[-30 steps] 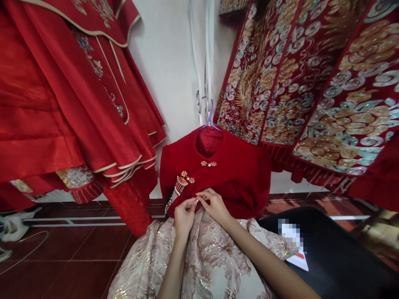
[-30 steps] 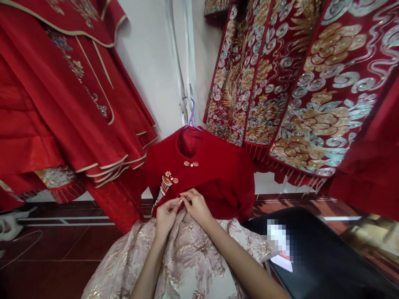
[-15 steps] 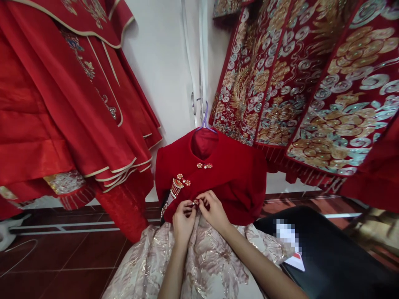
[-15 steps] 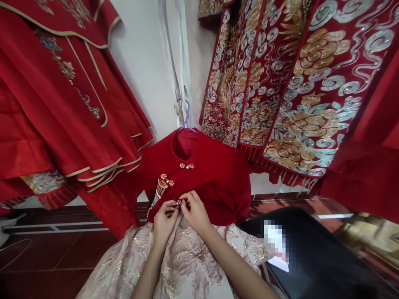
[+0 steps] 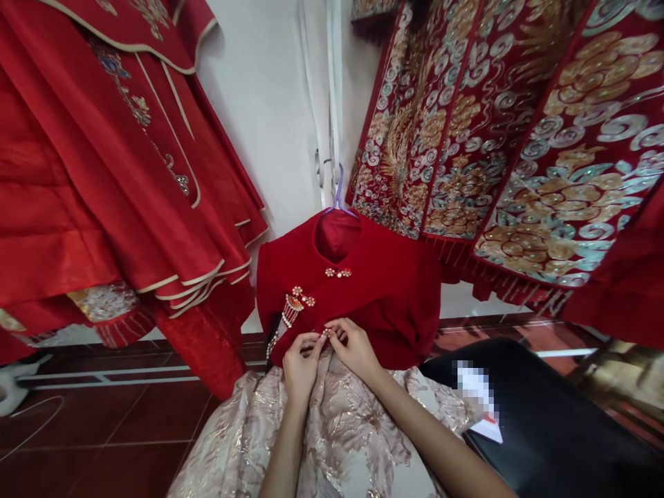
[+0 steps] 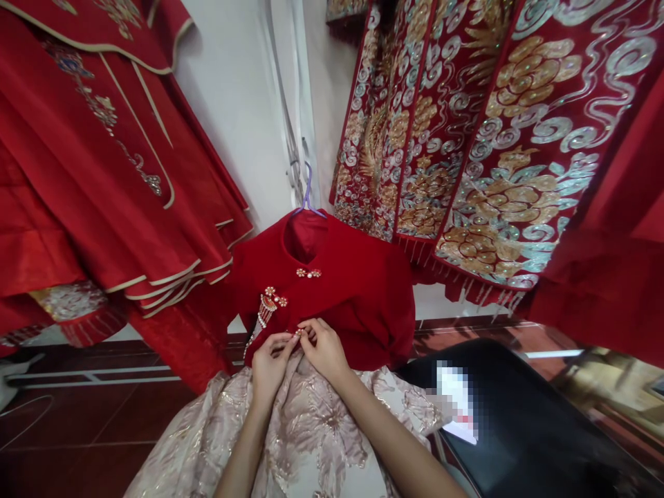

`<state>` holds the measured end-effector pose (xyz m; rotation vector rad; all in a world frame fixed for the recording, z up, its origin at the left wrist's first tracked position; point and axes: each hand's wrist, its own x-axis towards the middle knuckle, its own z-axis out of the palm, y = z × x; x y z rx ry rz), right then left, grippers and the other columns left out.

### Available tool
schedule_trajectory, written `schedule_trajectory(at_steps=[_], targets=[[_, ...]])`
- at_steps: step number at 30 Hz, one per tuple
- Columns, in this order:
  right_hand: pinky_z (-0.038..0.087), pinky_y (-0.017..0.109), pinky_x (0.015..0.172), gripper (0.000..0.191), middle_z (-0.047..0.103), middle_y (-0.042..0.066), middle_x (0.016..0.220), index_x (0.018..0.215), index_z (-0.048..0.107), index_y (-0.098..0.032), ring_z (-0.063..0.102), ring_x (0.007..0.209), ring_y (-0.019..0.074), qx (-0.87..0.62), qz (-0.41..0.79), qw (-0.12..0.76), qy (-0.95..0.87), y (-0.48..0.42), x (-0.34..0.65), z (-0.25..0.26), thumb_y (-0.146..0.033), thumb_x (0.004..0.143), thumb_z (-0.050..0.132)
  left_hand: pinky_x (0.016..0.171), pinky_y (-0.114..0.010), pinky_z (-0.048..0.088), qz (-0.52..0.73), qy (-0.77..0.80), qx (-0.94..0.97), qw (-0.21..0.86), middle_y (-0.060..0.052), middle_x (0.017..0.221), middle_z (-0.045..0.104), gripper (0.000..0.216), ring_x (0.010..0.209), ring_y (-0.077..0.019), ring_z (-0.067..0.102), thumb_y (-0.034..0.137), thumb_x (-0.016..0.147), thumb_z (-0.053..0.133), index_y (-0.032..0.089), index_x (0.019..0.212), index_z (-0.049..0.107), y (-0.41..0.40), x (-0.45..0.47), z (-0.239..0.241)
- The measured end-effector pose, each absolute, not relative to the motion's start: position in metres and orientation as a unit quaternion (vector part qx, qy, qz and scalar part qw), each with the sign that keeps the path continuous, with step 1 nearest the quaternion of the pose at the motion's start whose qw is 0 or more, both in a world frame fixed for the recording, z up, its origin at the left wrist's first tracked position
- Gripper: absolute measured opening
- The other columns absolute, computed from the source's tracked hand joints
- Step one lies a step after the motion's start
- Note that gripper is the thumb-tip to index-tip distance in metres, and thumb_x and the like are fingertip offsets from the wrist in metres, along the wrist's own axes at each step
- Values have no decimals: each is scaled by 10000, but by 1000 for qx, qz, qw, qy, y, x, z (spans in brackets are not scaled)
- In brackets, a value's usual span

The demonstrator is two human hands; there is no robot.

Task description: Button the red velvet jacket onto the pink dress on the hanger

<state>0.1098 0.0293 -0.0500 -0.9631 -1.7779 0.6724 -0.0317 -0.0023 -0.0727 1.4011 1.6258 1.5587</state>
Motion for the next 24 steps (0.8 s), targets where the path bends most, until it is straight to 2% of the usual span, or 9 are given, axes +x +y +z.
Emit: schedule_trajectory(at_steps=[10, 15, 17, 20, 24], targets=[[496, 238, 664, 189, 625, 12, 829, 935, 655, -201, 598, 715, 125, -375, 280, 477, -744, 27, 111, -47, -131, 782, 568, 671, -271, 553, 581, 597, 508, 220, -58, 789, 710, 273, 728, -173, 685, 443, 757, 662, 176, 818, 652, -7, -26, -66], [489, 241, 658, 217, 611, 2, 796, 942, 667, -203, 579, 686, 124, -369, 271, 493, -740, 24, 111, -44, -128, 756, 584, 678, -266, 557, 598, 561, 505, 269, -69, 799, 716, 265, 745, -175, 686, 415, 780, 640, 154, 821, 663, -7, -27, -58], [488, 241, 659, 274, 602, 1, 792, 988, 667, -202, 572, 687, 125, -365, 261, 521, -726, 23, 111, -43, -114, 743, 581, 709, -283, 563, 620, 553, 484, 274, -72, 791, 718, 261, 750, -178, 688, 404, 783, 632, 146, 806, 668, 0, -31, -49], [490, 246, 670, 372, 581, 3, 803, 1084, 655, -209, 555, 690, 124, -359, 235, 573, -698, 20, 111, -43, -100, 742, 562, 830, -331, 557, 685, 522, 439, 257, -87, 896, 728, 258, 846, -183, 693, 376, 796, 621, 142, 889, 678, 15, -39, -30], [491, 259, 688, 449, 558, 1, 808, 1153, 632, -223, 539, 690, 124, -347, 205, 616, -676, 15, 113, -41, -83, 736, 546, 921, -395, 531, 717, 466, 364, 370, -120, 953, 730, 277, 901, -195, 697, 330, 783, 662, 113, 954, 675, 35, -44, -5]])
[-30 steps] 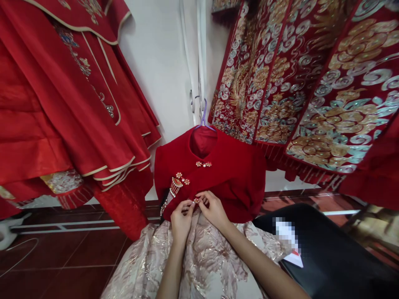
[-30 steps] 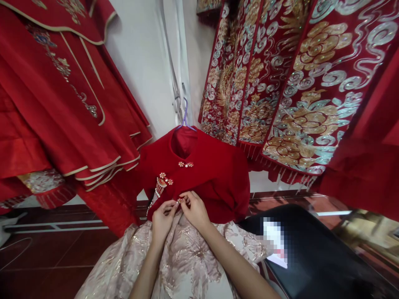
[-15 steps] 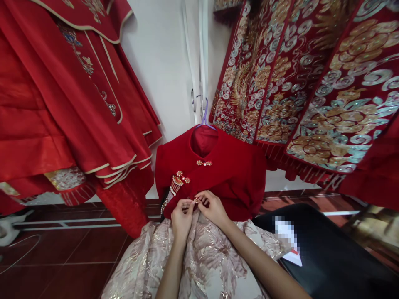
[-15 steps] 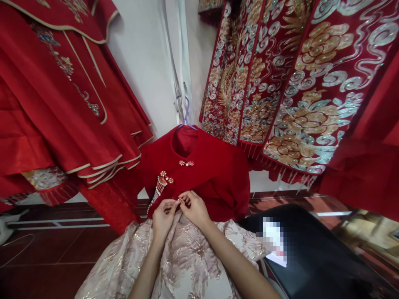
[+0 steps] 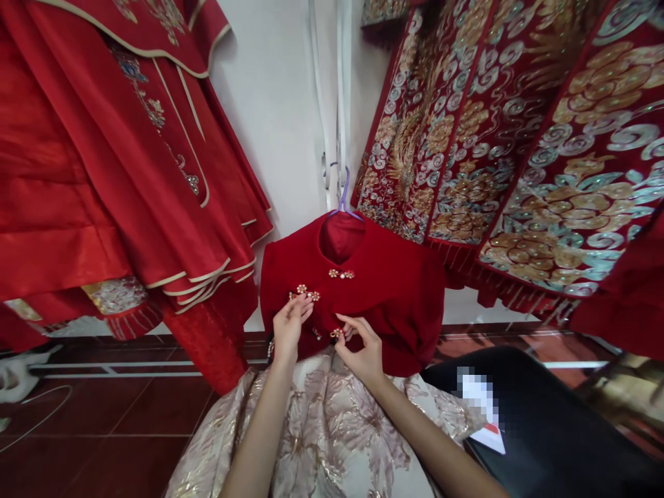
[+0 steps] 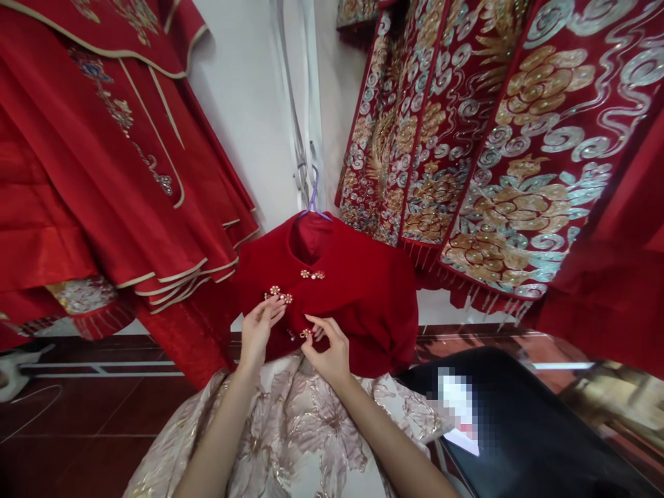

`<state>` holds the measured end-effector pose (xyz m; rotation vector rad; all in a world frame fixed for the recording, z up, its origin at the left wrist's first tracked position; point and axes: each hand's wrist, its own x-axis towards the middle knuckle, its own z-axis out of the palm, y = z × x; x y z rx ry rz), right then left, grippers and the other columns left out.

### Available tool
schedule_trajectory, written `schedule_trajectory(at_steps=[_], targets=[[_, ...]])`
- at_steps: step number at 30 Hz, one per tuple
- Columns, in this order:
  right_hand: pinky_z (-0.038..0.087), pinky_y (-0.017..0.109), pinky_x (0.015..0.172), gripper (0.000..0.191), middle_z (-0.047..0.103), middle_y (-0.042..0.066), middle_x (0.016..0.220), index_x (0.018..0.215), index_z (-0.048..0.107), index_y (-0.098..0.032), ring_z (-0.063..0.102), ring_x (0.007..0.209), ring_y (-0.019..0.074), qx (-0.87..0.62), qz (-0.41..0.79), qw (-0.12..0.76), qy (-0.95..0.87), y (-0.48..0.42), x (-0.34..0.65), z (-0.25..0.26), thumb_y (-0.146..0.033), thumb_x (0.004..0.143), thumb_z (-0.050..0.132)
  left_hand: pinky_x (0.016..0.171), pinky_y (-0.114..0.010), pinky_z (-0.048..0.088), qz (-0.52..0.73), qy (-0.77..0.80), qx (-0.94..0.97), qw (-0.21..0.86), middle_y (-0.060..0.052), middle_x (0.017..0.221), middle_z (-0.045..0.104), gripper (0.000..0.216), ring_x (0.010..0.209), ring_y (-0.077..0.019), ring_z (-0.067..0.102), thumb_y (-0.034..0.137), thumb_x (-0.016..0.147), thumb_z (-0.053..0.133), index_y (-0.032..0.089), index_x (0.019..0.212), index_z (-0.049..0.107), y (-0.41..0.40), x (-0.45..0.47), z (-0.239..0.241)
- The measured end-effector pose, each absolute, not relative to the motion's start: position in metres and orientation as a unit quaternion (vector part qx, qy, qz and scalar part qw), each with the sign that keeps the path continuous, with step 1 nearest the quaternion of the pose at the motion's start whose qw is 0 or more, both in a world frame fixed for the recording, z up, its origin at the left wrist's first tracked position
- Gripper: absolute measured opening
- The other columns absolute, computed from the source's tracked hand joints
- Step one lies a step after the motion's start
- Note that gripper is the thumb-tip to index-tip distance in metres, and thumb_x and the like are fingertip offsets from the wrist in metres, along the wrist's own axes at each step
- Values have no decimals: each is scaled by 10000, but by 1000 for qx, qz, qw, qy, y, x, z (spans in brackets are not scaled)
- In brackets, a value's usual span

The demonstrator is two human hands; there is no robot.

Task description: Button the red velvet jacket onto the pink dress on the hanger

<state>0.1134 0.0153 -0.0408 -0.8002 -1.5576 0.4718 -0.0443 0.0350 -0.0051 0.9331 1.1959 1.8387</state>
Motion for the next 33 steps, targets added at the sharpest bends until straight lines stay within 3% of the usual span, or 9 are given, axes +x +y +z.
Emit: schedule_trajectory(at_steps=[6, 11, 16, 20, 22, 27, 30, 33], targets=[[492, 272, 681, 492, 547, -3, 787, 1181, 612, -233, 538, 691, 133, -339, 188, 650, -653, 11, 116, -40, -74, 722, 540, 980, -350, 483, 707, 408, 287, 501, -109, 1086, 707, 206, 984, -169, 675, 244, 752, 708, 142, 930, 686, 41, -37, 0], [501, 274, 682, 499, 560, -11, 756, 1206, 599, -230, 546, 678, 130, -320, 212, 643, -663, 12, 116, -40, -75, 745, 491, 914, -307, 492, 709, 418, 292, 488, -112, 1180, 671, 277, 1021, -169, 661, 321, 744, 706, 177, 979, 683, 45, -33, -9], [501, 269, 695, 525, 594, -12, 783, 1242, 566, -217, 560, 689, 123, -318, 240, 643, -655, 12, 117, -40, -77, 744, 478, 802, -267, 502, 729, 448, 271, 441, -138, 1094, 699, 325, 933, -171, 677, 367, 690, 719, 131, 912, 684, 50, -31, -10], [502, 273, 704, 488, 617, 0, 816, 1233, 559, -215, 579, 722, 130, -329, 248, 638, -650, 13, 117, -41, -101, 764, 484, 733, -279, 503, 687, 490, 303, 442, -96, 951, 724, 332, 818, -168, 677, 428, 729, 659, 145, 900, 687, 49, -23, 6], [498, 270, 692, 427, 615, 5, 815, 1193, 557, -209, 584, 725, 131, -337, 247, 646, -638, 15, 116, -42, -113, 783, 486, 759, -287, 496, 663, 506, 399, 381, -71, 887, 718, 305, 819, -169, 663, 434, 751, 643, 156, 869, 688, 49, -18, 20], [476, 247, 631, 282, 591, 0, 784, 1047, 525, -208, 582, 703, 131, -342, 259, 665, -612, 17, 112, -48, -117, 781, 501, 770, -288, 478, 573, 476, 663, 72, -61, 962, 643, 228, 874, -175, 585, 383, 835, 597, 212, 967, 670, 52, -9, 55], [469, 242, 615, 254, 590, 1, 777, 1006, 517, -208, 579, 698, 133, -344, 266, 662, -610, 18, 112, -49, -116, 769, 506, 824, -356, 448, 464, 490, 734, -79, -76, 966, 612, 236, 911, -216, 543, 374, 869, 561, 227, 1021, 665, 56, -7, 69], [462, 240, 607, 229, 593, 1, 764, 974, 522, -205, 574, 685, 133, -349, 266, 661, -608, 19, 112, -48, -116, 764, 508, 908, -430, 401, 409, 475, 763, -157, -78, 950, 610, 209, 934, -233, 533, 360, 883, 540, 219, 963, 672, 62, -10, 79]])
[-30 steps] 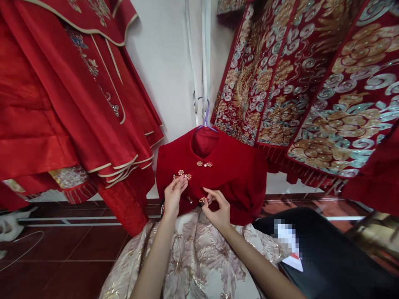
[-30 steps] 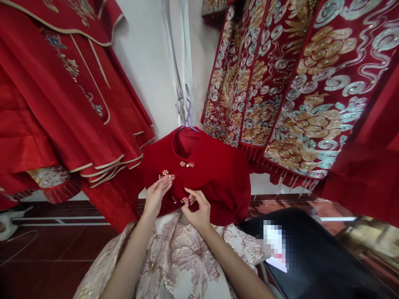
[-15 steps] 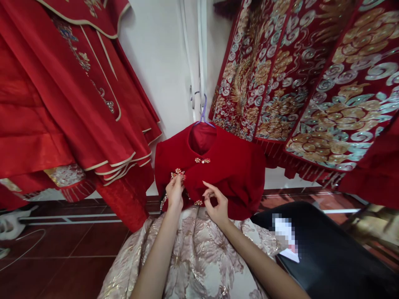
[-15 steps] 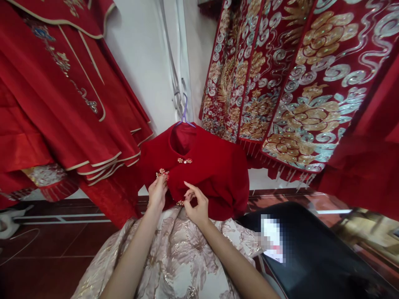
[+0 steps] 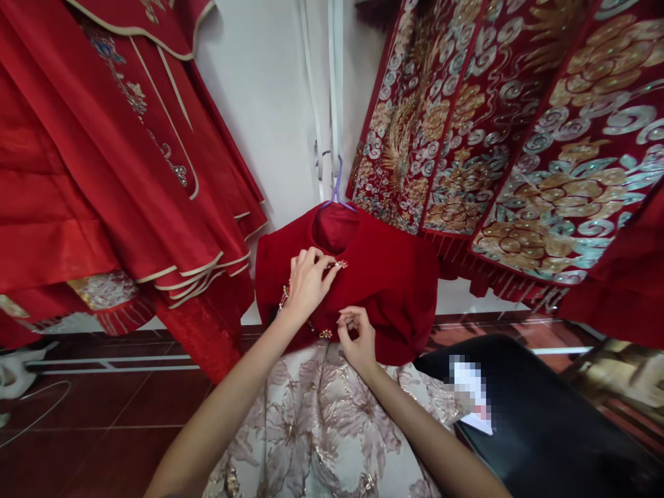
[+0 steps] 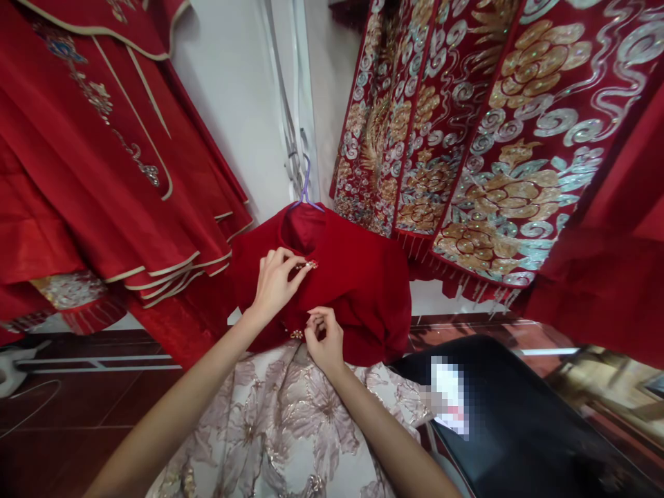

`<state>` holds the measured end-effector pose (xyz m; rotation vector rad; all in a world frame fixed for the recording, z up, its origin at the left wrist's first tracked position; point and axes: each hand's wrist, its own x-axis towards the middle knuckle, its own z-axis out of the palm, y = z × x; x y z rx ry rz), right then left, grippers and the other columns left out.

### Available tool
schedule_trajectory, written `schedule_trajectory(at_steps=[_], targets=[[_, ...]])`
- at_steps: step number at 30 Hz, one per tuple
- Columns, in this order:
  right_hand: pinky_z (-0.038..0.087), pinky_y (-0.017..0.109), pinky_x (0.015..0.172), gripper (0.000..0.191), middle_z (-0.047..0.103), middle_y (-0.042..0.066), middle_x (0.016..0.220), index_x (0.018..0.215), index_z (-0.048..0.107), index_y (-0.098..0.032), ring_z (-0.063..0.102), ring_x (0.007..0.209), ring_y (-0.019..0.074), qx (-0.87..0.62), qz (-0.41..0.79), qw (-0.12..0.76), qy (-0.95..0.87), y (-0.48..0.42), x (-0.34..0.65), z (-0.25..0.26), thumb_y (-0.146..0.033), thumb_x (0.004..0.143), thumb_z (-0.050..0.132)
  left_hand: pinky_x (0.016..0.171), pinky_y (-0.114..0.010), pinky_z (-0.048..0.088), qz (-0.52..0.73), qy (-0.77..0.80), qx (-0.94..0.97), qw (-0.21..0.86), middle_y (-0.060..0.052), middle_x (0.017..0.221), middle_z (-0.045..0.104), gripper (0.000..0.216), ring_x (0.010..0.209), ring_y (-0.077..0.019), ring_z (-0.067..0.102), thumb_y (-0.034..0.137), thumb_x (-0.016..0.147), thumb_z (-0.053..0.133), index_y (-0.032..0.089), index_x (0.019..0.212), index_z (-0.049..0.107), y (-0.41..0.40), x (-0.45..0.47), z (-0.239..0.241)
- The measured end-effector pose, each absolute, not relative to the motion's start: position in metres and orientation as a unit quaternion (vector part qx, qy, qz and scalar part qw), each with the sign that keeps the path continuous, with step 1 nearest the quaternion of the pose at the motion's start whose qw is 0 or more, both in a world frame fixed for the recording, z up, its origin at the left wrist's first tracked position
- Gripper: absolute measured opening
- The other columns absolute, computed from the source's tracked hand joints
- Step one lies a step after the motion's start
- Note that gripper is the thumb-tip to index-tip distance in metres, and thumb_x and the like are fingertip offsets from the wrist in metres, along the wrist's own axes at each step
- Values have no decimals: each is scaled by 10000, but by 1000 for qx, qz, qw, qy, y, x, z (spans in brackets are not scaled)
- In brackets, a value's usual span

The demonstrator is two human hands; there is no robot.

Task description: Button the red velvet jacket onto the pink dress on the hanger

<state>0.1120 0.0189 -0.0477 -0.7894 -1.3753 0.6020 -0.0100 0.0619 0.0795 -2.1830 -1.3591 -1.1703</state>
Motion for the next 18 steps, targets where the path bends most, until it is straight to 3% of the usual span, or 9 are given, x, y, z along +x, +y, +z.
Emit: schedule_trajectory(at_steps=[4, 8, 11, 14, 18], targets=[[453, 236, 597, 196, 592, -1, 759, 947, 532, -203, 563, 667, 130, -359, 270, 653, -610, 20, 112, -49, -123, 770, 505, 1102, -544, 213, -406, -398, -810, 146, -47, 1000, 650, 133, 1034, -218, 555, 301, 874, 552, 237, 892, 667, 70, -18, 88], [464, 259, 603, 173, 585, 9, 772, 931, 534, -209, 561, 676, 144, -369, 231, 651, -622, 18, 113, -52, -122, 786, 499, 1152, -590, 63, -392, -371, -836, 97, -12, 854, 675, 136, 969, -201, 603, 259, 862, 528, 256, 841, 663, 76, -25, 86], [490, 374, 811, 143, 596, 71, 944, 926, 544, -215, 584, 905, 205, -369, 121, 678, -624, 14, 115, -36, -140, 809, 511, 1156, -581, 60, -406, -378, -821, 137, -20, 825, 668, 153, 918, -203, 616, 258, 863, 502, 246, 854, 654, 79, -25, 86], [397, 464, 1019, 227, 553, 121, 1220, 1099, 513, -218, 509, 1181, 235, -319, 92, 690, -643, 17, 111, 7, -192, 879, 462, 1157, -556, 98, -383, -383, -813, 215, -52, 979, 664, 239, 968, -207, 614, 248, 890, 432, 192, 1045, 606, 81, -25, 96], [282, 468, 1124, 553, 263, 156, 1529, 1436, 234, -168, 269, 1410, 238, -302, 173, 625, -699, 34, 88, 73, -392, 947, 365, 1124, -498, 206, -248, -423, -822, 288, -86, 980, 657, 303, 920, -215, 621, 221, 907, 345, 135, 1091, 570, 82, -28, 117]])
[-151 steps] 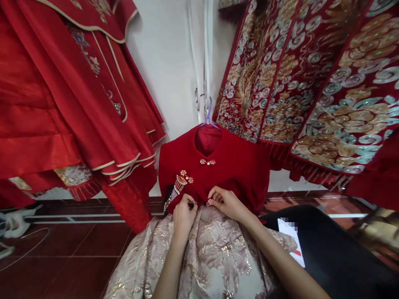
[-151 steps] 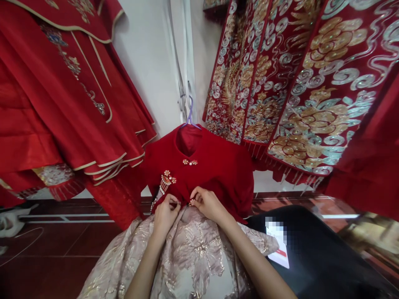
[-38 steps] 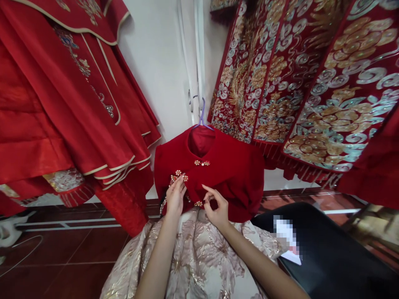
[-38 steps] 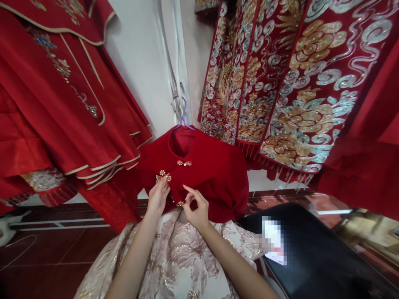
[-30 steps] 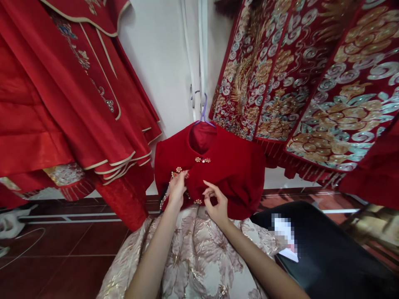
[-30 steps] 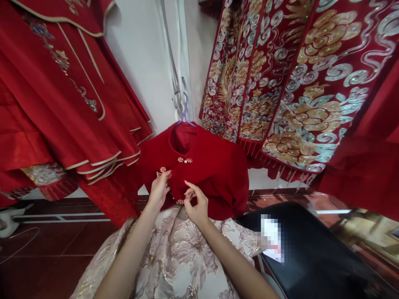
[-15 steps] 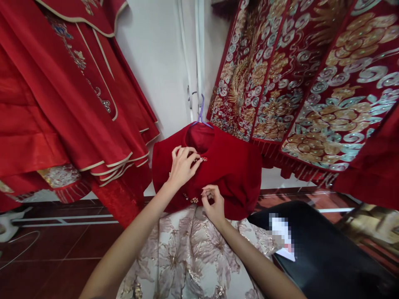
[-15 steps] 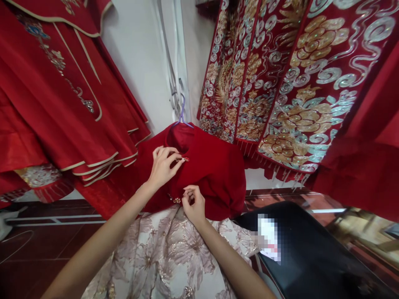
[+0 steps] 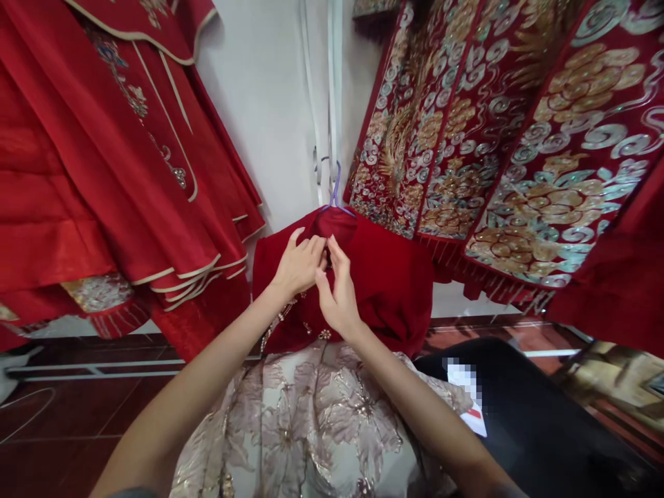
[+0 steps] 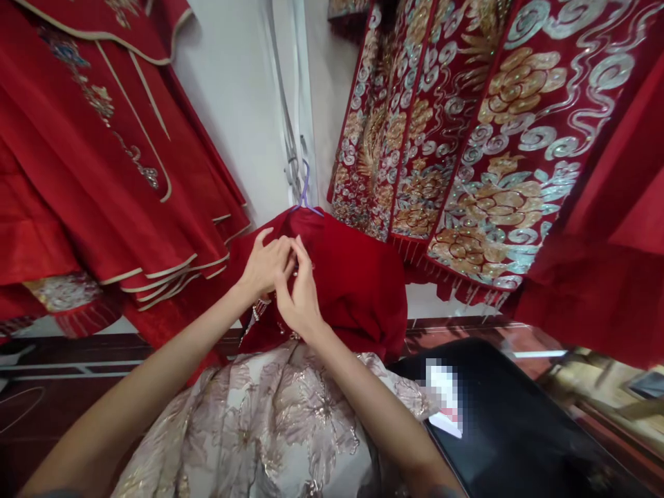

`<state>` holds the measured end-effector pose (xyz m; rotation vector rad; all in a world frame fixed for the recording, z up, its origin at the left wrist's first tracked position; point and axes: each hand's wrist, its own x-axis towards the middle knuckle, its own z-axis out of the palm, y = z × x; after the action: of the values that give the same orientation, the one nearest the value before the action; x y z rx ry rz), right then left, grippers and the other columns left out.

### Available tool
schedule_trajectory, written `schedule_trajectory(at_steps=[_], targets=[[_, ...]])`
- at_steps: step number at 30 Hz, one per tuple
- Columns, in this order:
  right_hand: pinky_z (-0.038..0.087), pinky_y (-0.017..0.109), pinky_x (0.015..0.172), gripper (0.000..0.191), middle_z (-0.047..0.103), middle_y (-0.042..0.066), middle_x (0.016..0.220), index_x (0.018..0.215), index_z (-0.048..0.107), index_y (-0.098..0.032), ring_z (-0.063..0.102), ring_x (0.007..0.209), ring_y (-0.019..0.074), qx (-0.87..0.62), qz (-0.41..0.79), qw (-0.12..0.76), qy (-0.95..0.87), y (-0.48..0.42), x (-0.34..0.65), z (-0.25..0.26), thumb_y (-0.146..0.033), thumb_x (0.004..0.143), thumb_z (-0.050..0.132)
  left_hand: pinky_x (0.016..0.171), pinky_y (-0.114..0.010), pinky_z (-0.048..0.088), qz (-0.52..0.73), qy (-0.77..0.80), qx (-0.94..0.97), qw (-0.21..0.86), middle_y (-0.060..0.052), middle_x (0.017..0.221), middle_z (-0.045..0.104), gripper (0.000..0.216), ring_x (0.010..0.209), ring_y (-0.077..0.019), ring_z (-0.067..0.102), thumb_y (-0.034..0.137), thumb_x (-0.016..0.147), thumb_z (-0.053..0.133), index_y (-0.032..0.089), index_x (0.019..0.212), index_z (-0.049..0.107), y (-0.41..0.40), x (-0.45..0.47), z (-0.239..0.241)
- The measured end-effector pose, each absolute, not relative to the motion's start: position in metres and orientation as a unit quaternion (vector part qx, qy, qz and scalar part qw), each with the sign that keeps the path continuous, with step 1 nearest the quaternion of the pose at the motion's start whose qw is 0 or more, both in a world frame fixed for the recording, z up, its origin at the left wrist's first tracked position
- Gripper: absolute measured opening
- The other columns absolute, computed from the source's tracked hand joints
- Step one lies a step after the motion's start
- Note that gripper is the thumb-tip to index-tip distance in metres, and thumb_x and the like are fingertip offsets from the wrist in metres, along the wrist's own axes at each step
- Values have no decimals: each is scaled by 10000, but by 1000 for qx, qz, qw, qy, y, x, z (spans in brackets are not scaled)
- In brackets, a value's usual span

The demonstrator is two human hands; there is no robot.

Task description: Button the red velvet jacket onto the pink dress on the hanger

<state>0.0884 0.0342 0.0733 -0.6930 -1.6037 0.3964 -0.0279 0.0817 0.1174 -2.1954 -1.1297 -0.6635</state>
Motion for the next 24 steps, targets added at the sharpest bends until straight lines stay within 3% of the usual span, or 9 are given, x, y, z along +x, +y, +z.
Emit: schedule_trajectory(at_steps=[3, 5, 7, 11, 14, 19, 24], targets=[[173, 584, 1119, 799, 133, 281, 1536, 1468, 133, -19, 88, 1443, 365, -444, 206, 529, -694, 46, 75, 94, -559, 916, 336, 1065, -479, 273, -161, -515, -777, 324, -140, 868, 669, 319, 908, -266, 607, 187, 891, 340, 78, 1048, 595, 79, -33, 128], [152, 632, 1090, 967, 136, 386, 1483, 1436, 122, 98, 92, 1410, 466, -534, 167, 484, -673, 49, 79, 90, -607, 853, 439, 1036, -469, 292, -134, -571, -741, 329, -187, 864, 669, 350, 960, -300, 585, 113, 863, 322, 21, 1059, 596, 74, -36, 132], [198, 635, 1068, 1020, 200, 436, 1429, 1410, 131, 151, 178, 1372, 509, -574, 108, 466, -664, 48, 96, 79, -571, 811, 533, 1044, -469, 266, -135, -606, -711, 331, -226, 921, 661, 393, 1015, -319, 564, 65, 841, 307, -33, 1116, 571, 68, -37, 132], [338, 565, 1033, 849, 303, 348, 1430, 1441, 188, 44, 308, 1351, 431, -556, 25, 476, -681, 48, 151, 62, -493, 857, 491, 1090, -509, 158, -167, -644, -658, 352, -245, 1048, 623, 490, 1078, -344, 540, 151, 875, 338, -69, 1302, 438, 62, -35, 129], [406, 506, 1005, 774, 379, 288, 1407, 1449, 233, -23, 396, 1311, 386, -554, 6, 448, -701, 55, 185, 61, -459, 864, 492, 1101, -547, 99, -178, -665, -635, 352, -240, 1066, 612, 532, 1060, -356, 549, 238, 897, 343, -55, 1336, 410, 66, -36, 124], [400, 520, 998, 705, 440, 281, 1348, 1396, 322, -34, 439, 1262, 396, -563, -74, 427, -704, 79, 214, 74, -445, 855, 513, 1093, -604, 46, -198, -679, -626, 329, -244, 1067, 617, 502, 1068, -379, 533, 311, 884, 363, -26, 1223, 517, 83, -44, 125], [396, 516, 982, 614, 512, 300, 1231, 1139, 541, -30, 487, 1179, 411, -576, -133, 361, -721, 96, 231, 105, -522, 777, 609, 1083, -634, -52, -194, -662, -661, 296, -231, 1052, 637, 433, 1097, -378, 514, 349, 873, 361, 43, 1058, 607, 99, -62, 136]])
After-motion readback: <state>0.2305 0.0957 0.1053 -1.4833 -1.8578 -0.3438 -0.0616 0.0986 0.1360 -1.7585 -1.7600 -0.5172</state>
